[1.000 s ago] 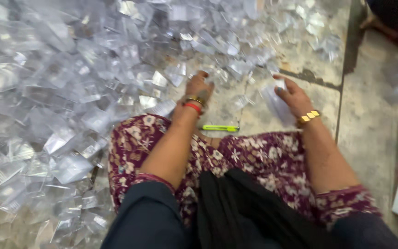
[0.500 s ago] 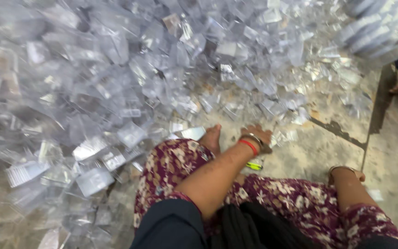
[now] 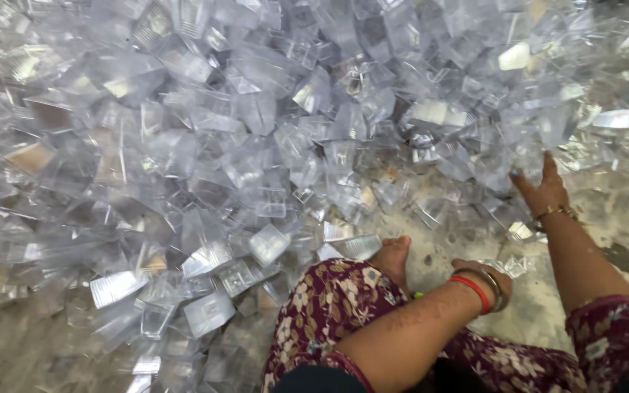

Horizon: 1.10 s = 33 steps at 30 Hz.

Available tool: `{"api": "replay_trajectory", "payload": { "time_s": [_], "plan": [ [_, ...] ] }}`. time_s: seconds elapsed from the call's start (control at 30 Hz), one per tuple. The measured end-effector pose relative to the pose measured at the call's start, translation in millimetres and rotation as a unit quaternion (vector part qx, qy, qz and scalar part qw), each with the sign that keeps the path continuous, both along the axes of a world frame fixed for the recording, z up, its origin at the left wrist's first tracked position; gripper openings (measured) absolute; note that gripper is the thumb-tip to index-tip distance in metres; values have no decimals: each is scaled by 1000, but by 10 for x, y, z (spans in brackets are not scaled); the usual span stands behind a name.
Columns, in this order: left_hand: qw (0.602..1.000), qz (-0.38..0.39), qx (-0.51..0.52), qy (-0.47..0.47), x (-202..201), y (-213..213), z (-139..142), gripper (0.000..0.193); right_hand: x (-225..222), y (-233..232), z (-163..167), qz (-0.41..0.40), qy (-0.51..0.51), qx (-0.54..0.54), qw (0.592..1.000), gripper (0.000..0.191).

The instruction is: The person sits on the floor among a large scatter of small clear plastic cups and gathers them one by one, nesting the cups into stacks by hand. The person occasionally reaches across the pile to collect more cups and sets completed stacks aside.

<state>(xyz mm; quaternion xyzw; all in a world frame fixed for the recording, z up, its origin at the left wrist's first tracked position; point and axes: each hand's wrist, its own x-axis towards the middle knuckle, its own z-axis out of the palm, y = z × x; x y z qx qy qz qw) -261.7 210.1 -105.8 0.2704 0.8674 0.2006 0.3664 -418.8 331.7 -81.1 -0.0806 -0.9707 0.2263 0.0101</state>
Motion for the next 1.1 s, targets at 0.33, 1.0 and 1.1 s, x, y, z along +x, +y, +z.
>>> {"api": "replay_trajectory", "payload": {
  "time_s": [0.33, 1.0, 1.1],
  "plan": [
    [999, 25, 37, -30, -7, -91, 195, 42, -152, -107, 62, -44, -252, 191, 948, 116],
    [871, 387, 255, 160, -750, -1031, -250, 35, 1525, -556, -142, 170, -52, -129, 976, 36],
    [918, 329, 179, 133, -638, -1001, -265, 38, 1747, -260, -125, 39, -49, -82, 995, 23]
  ]
}}
